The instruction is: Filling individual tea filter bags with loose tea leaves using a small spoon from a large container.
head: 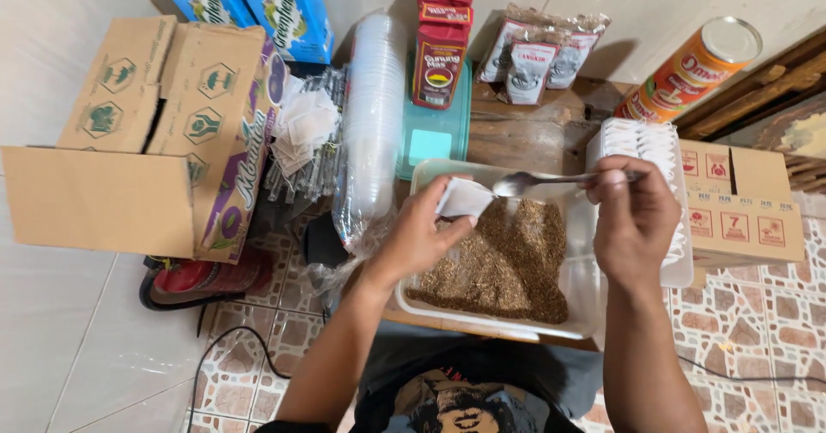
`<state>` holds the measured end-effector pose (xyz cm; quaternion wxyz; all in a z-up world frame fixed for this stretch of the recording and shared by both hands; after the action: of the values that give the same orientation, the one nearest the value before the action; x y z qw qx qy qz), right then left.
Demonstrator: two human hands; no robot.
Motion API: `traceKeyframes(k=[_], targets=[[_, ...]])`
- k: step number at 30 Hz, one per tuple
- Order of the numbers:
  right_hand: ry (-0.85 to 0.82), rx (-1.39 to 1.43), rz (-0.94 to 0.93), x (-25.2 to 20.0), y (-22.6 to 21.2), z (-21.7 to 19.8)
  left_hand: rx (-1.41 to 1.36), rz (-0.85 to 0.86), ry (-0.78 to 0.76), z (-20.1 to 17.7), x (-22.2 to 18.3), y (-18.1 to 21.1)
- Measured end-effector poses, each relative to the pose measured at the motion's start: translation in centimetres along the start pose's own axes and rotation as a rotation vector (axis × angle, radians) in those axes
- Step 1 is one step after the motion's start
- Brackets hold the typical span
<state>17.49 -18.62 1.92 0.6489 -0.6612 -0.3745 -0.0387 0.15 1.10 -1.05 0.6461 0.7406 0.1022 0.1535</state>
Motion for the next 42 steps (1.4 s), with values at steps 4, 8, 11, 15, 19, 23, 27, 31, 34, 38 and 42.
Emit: traceKeyframes(k=[4,8,11,15,19,23,27,31,34,38,42], targets=[[0.111,0.212,0.252,-1.7,1.8,-1.4,0.08,-0.111,-0.021,-0.4,0.9,3.2],[-0.14,-0.036,0.282,-2.6,2.1,-0.8,0.155,-0.032,0.033,-0.2,1.1,4.7],[-0.361,-0.117,0.271,-2.4,1.5,1.3,0.216,0.016,0.037,0.6,1.8,3.5],[-0.532,-0.146,0.294,-2.9,1.4,3.3,0.282,0.024,0.026,1.5,1.9,3.1],[-0.619,-0.124,0.316,-2.1,0.2,3.7,0.291,0.017,0.014,1.3,1.8,2.2],[-0.697,-0.106,0.357,-2.2,0.5,4.0,0.283,0.052,0.002,1.2,1.6,1.4],[-0.813,-0.105,0.362,-2.5,1.7,3.9,0.239,0.059,0.047,1.4,1.7,1.3],[-0.893,-0.076,0.374,-2.7,1.9,4.2,0.228,0.066,0.037,1.4,1.9,0.7],[-0.945,-0.059,0.398,-2.6,1.3,4.6,0.236,0.076,0.042,1.4,2.0,0.3],[-0.991,-0.051,0.433,-2.6,1.0,4.6,0.242,0.06,0.016,1.5,1.7,0.1],[-0.98,-0.009,0.47,-2.7,1.1,4.6,0.229,0.071,0.014,1.5,2.0,-0.3]])
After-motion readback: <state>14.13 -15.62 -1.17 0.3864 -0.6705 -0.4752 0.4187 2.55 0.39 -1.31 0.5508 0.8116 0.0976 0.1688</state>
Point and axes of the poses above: each hand's wrist, its own x-axis towards the middle knuckle, its own z-axis out of the palm, y = z × x, the point moved 1 cm from there along x, towards the middle knuckle, and after that the axes turned 1 degree about x, right-handed, at the moved point
